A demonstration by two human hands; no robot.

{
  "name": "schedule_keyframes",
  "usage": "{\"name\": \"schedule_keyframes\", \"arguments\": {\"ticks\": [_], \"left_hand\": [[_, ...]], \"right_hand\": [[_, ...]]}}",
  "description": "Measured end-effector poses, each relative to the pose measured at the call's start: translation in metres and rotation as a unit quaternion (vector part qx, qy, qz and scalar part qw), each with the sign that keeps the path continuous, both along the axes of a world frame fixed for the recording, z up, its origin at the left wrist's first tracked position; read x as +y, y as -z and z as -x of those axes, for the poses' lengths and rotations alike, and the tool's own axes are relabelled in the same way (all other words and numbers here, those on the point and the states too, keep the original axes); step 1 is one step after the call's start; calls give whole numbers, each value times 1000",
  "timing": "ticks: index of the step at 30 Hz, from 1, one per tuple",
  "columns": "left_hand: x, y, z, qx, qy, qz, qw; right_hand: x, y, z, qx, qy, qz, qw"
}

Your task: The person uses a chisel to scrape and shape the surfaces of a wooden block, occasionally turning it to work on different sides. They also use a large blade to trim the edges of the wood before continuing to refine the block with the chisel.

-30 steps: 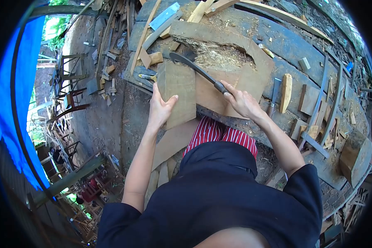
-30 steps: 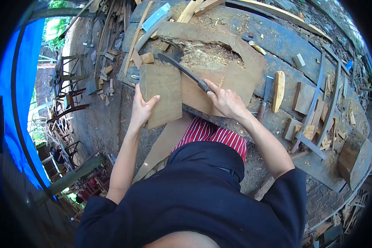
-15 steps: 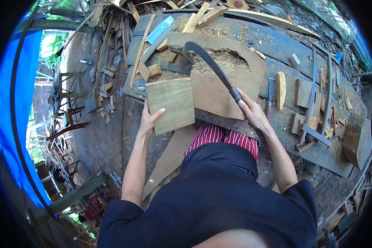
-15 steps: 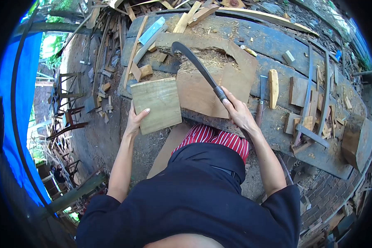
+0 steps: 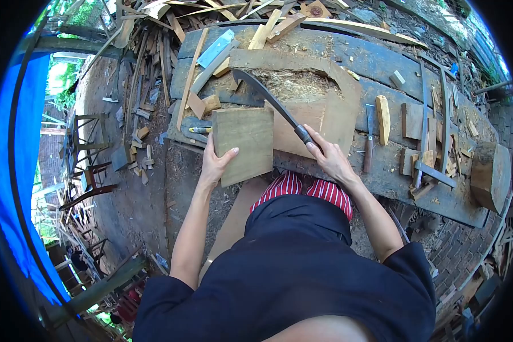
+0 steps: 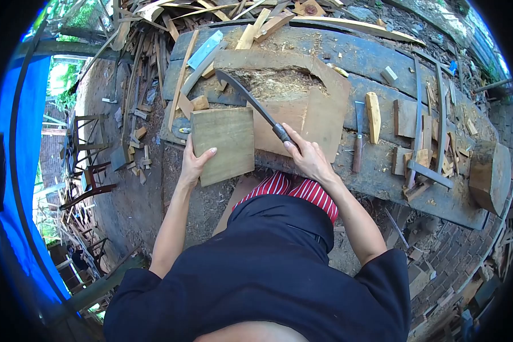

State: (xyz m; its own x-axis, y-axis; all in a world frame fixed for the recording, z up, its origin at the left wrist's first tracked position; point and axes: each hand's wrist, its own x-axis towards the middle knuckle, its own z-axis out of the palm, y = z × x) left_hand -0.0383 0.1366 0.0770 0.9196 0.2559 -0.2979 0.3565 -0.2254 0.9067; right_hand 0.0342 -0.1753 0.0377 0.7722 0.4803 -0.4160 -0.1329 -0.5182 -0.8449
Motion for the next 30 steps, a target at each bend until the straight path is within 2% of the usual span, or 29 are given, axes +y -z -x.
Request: {"name": "schedule_keyframes", "arguments": {"ticks": [4,7,9,11,15,20,22,26,30], "left_hand": [[-4,5,-2,-20,6,-28,999],[-20,0,-7,-21,-49,28,998],[-33,-7,-14,15,-118,102,988],[-39,-7,-23,10,-116,119,986],[-59,-17,-38,25,-111,183,977],[-73,-39,-42,53,-159,181,969],[-77,-47,-40,60,-170,221,959],[-97,-24,-46,33,-187,150,970],[-113,-20,-53,-1,-222,198,955]], "right_hand": [[7,-11,-2,-46,-7,46,998],[8,1,3,-43,-8,48,998],[7,38,13,-68,-14,47,996],[7,49,11,-91,-21,45,995],[15,28,1,-55,-6,40,998],[16,3,-23,-18,-18,41,999],[10,6,-27,-61,-28,28,997],[3,37,-27,-74,-34,16,997],[-2,39,-33,-42,-58,28,997]]}}
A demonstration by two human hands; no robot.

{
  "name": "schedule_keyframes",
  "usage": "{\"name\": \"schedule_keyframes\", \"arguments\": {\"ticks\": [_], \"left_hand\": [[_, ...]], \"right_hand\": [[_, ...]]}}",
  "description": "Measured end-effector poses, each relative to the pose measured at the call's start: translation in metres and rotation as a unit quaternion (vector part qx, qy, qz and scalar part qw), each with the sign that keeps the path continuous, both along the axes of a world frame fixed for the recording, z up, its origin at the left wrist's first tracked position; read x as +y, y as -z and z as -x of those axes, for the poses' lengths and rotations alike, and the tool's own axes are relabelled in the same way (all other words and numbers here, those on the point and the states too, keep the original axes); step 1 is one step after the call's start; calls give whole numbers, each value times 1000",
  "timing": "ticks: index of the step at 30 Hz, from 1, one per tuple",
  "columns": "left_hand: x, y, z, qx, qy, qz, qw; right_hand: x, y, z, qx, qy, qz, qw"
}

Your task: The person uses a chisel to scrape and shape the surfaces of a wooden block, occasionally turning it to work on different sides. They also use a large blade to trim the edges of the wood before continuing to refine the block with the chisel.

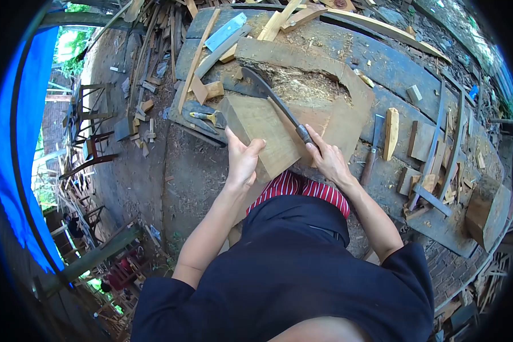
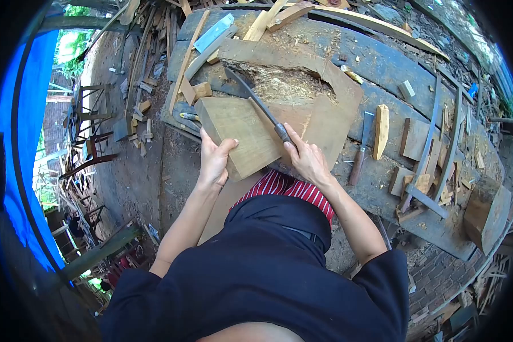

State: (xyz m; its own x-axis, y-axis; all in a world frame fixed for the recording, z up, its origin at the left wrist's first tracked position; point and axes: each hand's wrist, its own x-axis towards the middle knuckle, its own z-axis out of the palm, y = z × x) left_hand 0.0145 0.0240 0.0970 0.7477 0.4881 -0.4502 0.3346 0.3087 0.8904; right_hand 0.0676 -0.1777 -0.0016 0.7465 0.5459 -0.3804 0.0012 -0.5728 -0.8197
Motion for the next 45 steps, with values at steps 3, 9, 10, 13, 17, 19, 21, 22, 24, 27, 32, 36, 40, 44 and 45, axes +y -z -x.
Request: {"name": "schedule_keyframes", "arguments": {"ticks": [3,9,10,13,17,19,21,22,24,27,32,36,40,44,45], "left_hand": [[-2,-3,0,18,-4,-9,1000],[-8,-6,-4,25,-12,-14,1000],[-8,-6,-4,26,-12,-14,1000],[-9,-7,-7,20,-23,-1,1000],[-7,-5,-4,22,-6,-14,1000],[-7,-4,-1,24,-3,-2,1000],[-7,-3,-3,22,-6,0,1000],[-7,-3,-2,20,-7,-1,1000],[-6,-1,-2,12,1,-8,1000],[-14,2,-1,5,-12,-36,999],[-18,-1,-4,2,-15,-13,1000],[-14,1,-3,-2,-1,-5,1000],[-14,1,-5,6,-25,-20,999],[-17,0,0,5,-14,-23,1000],[-19,-3,-1,6,-22,-14,1000]], "right_hand": [[5,-25,-11,27,-28,4,999],[15,-47,-21,-10,-52,27,998],[15,-46,-22,-24,-56,44,997],[10,-17,-32,-9,-88,59,994],[5,-35,-44,-3,-79,14,997],[10,-67,-49,11,-68,13,998],[12,-72,-49,13,-55,8,998],[13,-65,-46,-33,-62,18,997],[11,-50,-42,-86,-66,25,994],[6,-38,-47,-99,-130,93,982],[7,-66,-49,-94,-108,69,987],[10,-80,-40,-79,-68,27,994],[2,-30,-32,-106,-126,120,979],[1,-15,-37,-59,-99,37,993],[2,-28,-41,-57,-100,37,993]]}}
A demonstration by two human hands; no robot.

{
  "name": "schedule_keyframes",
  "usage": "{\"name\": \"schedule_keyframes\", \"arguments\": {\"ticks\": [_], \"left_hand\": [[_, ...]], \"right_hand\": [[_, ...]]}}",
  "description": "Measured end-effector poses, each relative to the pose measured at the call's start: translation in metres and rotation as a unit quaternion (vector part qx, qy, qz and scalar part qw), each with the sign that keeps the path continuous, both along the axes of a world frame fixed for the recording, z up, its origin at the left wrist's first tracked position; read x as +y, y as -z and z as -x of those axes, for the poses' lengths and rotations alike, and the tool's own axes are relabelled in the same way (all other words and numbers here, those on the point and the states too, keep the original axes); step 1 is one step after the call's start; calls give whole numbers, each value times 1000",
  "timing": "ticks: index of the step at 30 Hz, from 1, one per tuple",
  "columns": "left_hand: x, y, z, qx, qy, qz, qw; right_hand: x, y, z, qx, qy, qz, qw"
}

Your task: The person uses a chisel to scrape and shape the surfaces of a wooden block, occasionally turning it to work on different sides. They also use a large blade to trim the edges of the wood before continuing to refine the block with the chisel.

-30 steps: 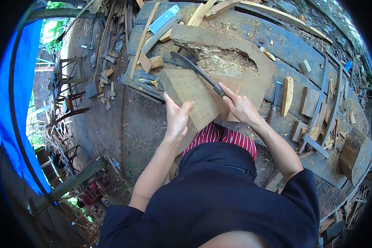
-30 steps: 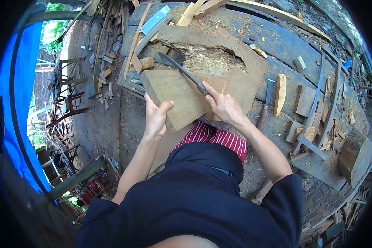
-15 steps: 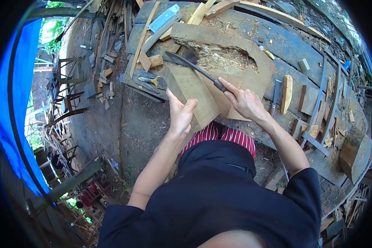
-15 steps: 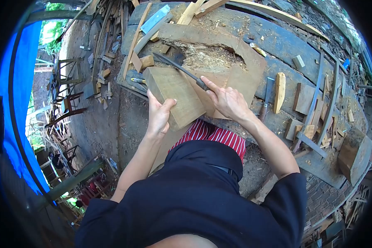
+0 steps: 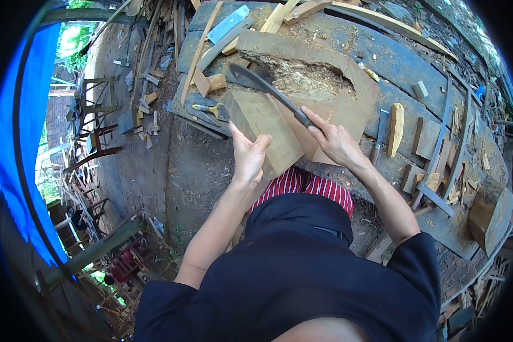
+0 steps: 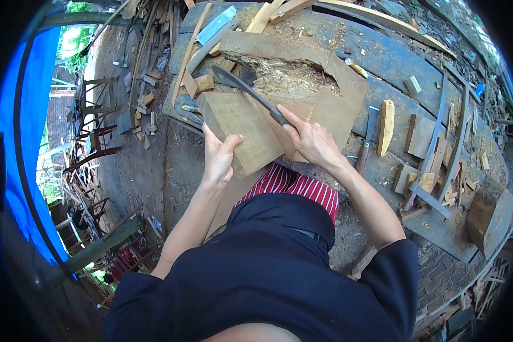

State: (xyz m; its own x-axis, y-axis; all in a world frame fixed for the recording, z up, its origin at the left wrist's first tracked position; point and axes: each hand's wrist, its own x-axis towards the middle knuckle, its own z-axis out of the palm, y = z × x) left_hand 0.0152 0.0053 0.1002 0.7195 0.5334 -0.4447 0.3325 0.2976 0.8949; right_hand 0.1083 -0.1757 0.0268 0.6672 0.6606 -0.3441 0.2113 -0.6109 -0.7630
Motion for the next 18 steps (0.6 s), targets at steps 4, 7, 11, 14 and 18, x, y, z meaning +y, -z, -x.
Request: {"name": "schedule_keyframes", "arguments": {"ticks": [4,7,11,14,18], "left_hand": [[0,1,-1,6,8,7,1000],[2,5,4,10,4,-4,1000],[5,12,8,-1,-16,-23,1000],[3,6,3,7,-13,-14,1000],[-1,0,3,-5,1,0,1000]], "right_hand": [[4,-43,3,-2,23,-9,1000],[-2,-14,12,-43,-6,37,998],[-4,11,6,-18,-21,38,999],[-4,-10,-2,8,2,-12,1000],[1,-51,3,-14,58,-74,995]]}}
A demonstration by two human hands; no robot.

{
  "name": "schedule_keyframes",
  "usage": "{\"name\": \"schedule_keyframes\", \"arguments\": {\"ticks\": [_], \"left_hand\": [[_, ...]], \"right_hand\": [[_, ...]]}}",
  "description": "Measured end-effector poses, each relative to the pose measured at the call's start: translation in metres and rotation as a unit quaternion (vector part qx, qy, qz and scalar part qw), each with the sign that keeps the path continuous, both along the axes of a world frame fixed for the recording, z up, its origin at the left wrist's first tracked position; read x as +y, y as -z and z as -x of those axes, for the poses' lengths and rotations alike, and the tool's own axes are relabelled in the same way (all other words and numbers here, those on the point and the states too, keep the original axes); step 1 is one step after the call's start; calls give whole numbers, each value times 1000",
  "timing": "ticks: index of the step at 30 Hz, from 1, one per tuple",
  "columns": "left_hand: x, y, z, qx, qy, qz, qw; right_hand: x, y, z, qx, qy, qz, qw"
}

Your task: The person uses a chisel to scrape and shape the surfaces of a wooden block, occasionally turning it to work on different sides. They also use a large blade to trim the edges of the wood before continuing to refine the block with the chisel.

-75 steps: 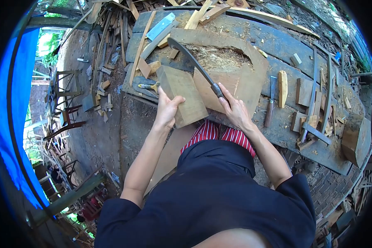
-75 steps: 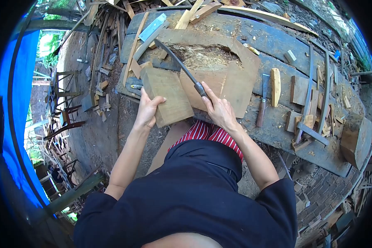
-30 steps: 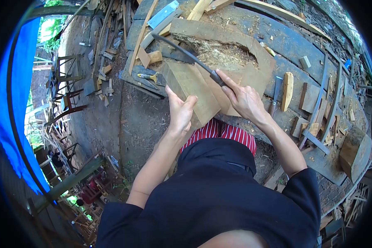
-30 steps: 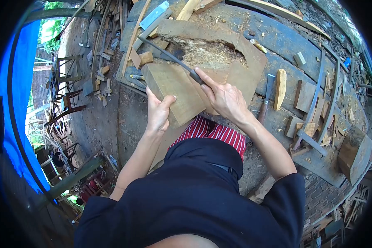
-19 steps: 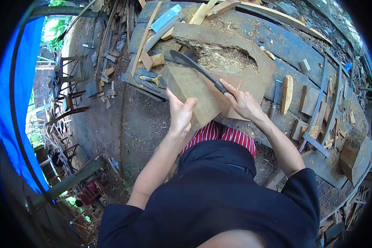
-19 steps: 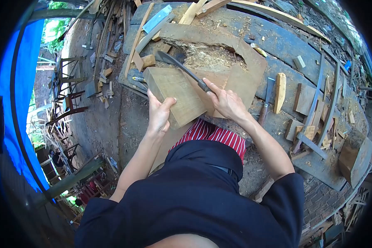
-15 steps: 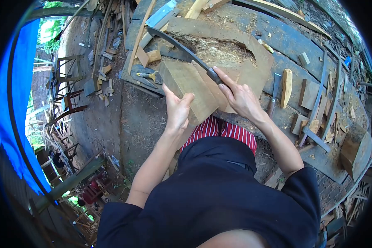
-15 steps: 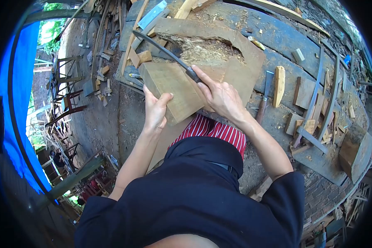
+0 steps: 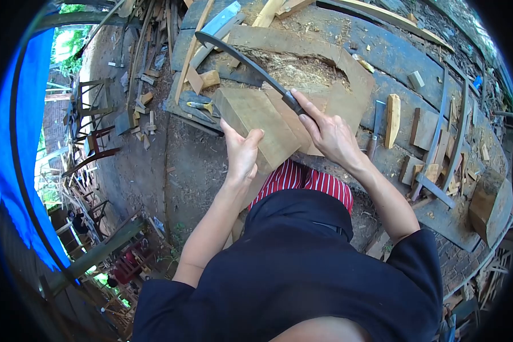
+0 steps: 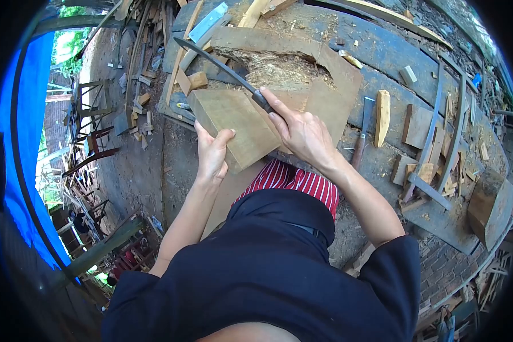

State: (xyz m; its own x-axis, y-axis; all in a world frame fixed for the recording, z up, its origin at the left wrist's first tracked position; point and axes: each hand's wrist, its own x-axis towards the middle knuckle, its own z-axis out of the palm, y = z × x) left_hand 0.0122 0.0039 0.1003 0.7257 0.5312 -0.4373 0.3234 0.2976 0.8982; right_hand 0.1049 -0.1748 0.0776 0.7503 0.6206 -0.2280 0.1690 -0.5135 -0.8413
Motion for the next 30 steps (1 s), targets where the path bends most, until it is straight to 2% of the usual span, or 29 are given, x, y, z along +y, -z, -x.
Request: {"name": "schedule_keyframes", "arguments": {"ticks": [1,3,7,9,13,14,17,19,23,26,28,30], "left_hand": [[2,3,1,-3,-1,-1,1000],[6,12,4,0,4,-30,1000],[0,8,9,-7,-19,-43,999],[0,5,8,13,-34,-4,999],[2,5,12,9,-10,6,1000],[1,3,10,7,-12,4,1000],[3,6,11,2,-19,-7,1000],[3,9,13,-2,-17,-17,1000],[3,10,27,-2,-40,-13,999],[17,21,41,-9,-33,-3,999],[29,27,56,-8,-24,2,1000],[37,33,68,9,-52,28,998]], "right_hand": [[-1,6,2,-3,-1,-1,1000],[-7,32,9,8,-79,147,986],[-10,60,7,31,-83,114,990],[-11,59,5,28,-72,83,994],[-2,-2,0,38,-29,5,999],[-2,-2,1,39,-29,7,999],[0,11,11,-15,-23,37,999],[-9,39,15,-33,-97,181,978],[-11,55,16,-3,-91,168,982],[-14,72,11,-30,-75,100,992],[-16,64,6,147,-61,42,986],[-20,55,8,144,-37,32,988]]}}
